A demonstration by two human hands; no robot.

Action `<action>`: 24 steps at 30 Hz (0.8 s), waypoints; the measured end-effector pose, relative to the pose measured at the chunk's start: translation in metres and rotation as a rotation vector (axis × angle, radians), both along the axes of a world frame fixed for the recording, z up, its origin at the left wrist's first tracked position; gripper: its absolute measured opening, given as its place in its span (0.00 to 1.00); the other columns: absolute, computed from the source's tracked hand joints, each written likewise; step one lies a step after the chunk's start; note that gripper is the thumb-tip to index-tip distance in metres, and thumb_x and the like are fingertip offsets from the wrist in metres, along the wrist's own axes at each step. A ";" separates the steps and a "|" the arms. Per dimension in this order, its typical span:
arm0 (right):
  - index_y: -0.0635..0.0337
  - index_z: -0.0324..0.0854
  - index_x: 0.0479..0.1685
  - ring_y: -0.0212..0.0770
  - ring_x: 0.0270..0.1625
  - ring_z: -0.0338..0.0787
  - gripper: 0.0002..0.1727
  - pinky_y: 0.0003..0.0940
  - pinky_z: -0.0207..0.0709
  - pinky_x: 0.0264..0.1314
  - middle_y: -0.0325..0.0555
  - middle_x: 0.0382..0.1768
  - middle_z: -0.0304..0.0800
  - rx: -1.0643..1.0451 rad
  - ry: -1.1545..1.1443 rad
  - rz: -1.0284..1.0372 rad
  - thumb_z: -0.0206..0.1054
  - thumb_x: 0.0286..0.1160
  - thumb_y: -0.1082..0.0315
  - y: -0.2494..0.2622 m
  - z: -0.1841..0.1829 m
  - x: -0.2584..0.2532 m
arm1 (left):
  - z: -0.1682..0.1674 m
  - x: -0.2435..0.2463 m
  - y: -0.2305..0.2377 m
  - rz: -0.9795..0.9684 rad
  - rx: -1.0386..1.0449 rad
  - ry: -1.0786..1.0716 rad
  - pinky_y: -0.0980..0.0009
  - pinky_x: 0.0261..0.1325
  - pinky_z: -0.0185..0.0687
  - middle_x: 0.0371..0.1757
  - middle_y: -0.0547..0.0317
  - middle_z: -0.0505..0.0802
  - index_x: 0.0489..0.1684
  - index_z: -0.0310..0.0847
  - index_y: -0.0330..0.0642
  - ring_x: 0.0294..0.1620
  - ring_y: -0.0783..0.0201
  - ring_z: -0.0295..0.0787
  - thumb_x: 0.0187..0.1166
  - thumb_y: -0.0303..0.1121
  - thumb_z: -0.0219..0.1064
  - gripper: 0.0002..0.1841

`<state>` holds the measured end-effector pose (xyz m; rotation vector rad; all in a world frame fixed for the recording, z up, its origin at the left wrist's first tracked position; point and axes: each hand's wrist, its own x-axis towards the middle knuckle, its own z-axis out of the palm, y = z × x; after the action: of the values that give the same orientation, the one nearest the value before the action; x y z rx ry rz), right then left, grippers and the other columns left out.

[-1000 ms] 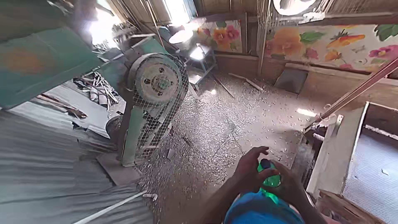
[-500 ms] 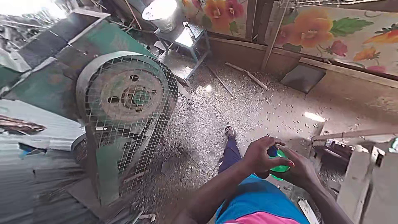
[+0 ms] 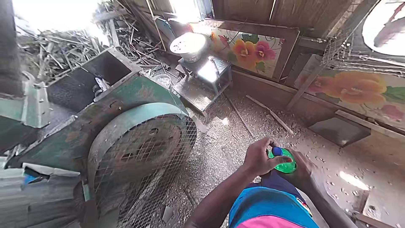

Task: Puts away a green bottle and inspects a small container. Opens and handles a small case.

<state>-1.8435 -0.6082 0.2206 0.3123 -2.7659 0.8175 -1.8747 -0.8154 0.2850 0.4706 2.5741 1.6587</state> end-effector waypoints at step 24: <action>0.57 0.80 0.68 0.42 0.54 0.91 0.35 0.31 0.81 0.59 0.54 0.50 0.93 -0.294 0.761 0.468 0.67 0.72 0.38 -0.041 0.191 -0.531 | -0.052 -0.274 -0.066 0.978 1.388 -0.649 0.80 0.12 0.70 0.14 0.69 0.81 0.20 0.75 0.52 0.08 0.75 0.71 0.92 0.60 0.37 0.33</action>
<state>-2.3749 -0.6490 0.4119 0.9951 -1.8573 0.9365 -2.1485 -0.8812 0.2328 -1.3077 0.8107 2.9017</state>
